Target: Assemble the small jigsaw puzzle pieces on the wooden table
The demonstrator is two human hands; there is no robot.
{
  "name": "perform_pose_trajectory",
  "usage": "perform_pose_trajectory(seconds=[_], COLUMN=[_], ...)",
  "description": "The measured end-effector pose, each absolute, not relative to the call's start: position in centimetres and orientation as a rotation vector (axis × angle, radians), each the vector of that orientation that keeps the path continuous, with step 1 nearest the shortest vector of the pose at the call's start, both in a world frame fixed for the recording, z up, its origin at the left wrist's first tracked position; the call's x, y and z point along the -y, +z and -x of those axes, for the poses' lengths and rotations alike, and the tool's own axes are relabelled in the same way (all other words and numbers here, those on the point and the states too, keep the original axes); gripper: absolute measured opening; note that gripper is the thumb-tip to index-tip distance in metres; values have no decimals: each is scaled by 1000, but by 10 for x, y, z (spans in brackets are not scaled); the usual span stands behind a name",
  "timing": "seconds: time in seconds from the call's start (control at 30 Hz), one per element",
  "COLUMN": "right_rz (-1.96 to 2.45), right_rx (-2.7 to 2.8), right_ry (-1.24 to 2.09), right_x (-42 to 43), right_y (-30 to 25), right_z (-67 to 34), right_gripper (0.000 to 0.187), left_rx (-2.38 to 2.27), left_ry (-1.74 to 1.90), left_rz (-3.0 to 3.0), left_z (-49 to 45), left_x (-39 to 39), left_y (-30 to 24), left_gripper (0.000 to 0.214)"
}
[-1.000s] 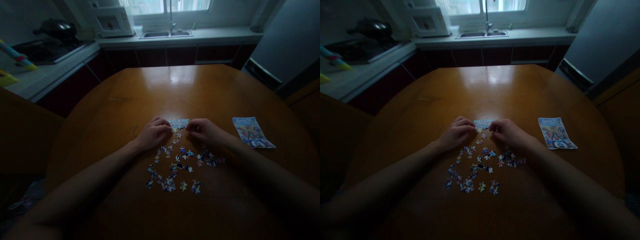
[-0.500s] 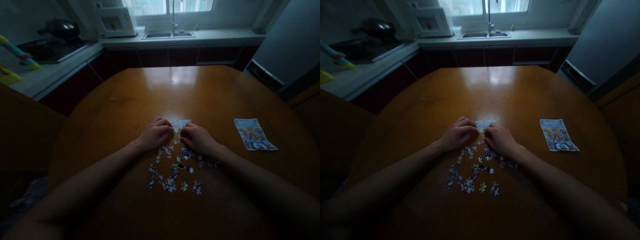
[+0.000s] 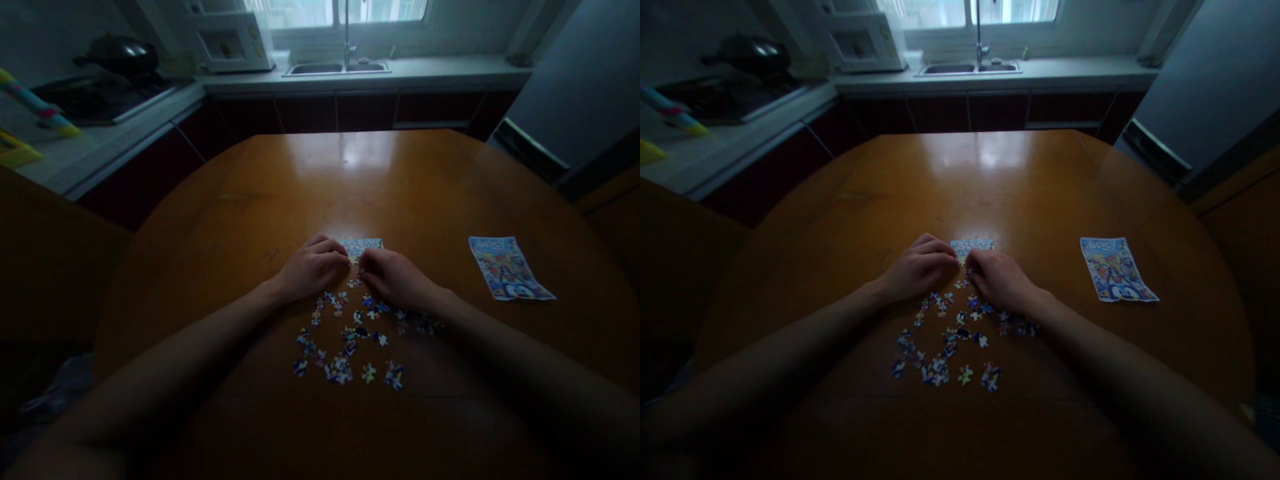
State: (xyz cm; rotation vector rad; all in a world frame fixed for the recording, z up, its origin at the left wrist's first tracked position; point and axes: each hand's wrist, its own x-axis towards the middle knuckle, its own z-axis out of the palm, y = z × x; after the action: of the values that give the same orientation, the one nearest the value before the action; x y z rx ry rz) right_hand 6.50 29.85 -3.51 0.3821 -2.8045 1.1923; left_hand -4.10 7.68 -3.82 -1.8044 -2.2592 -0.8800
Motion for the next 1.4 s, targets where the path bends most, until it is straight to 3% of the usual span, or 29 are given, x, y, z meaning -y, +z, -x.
perform_pose_trajectory(seconds=[0.1, 0.3, 0.47, 0.97, 1.2, 1.4], right_rz=[-383, -26, 191, 144, 133, -164], right_rx=[2636, 2315, 2087, 2123, 2187, 2427], right_ry=[1404, 1804, 2099, 2023, 1821, 1381], right_x=[-299, -298, -299, -301, -307, -308], right_y=[-35, -36, -34, -42, -46, -46], right_z=[-62, -56, -55, -55, -51, -52], right_gripper=[31, 12, 21, 30, 32, 16], left_rx=[2255, 2252, 2254, 2317, 2338, 2335], left_ry=[-893, -884, -866, -768, -779, -768], left_rz=[1796, 1796, 1790, 1871, 1873, 1873], left_z=[41, 42, 41, 40, 39, 38], left_x=[-77, -77, -77, -78, -79, -79], left_y=[-38, -39, -39, -41, -38, -37], left_gripper=[24, 23, 21, 28, 28, 28])
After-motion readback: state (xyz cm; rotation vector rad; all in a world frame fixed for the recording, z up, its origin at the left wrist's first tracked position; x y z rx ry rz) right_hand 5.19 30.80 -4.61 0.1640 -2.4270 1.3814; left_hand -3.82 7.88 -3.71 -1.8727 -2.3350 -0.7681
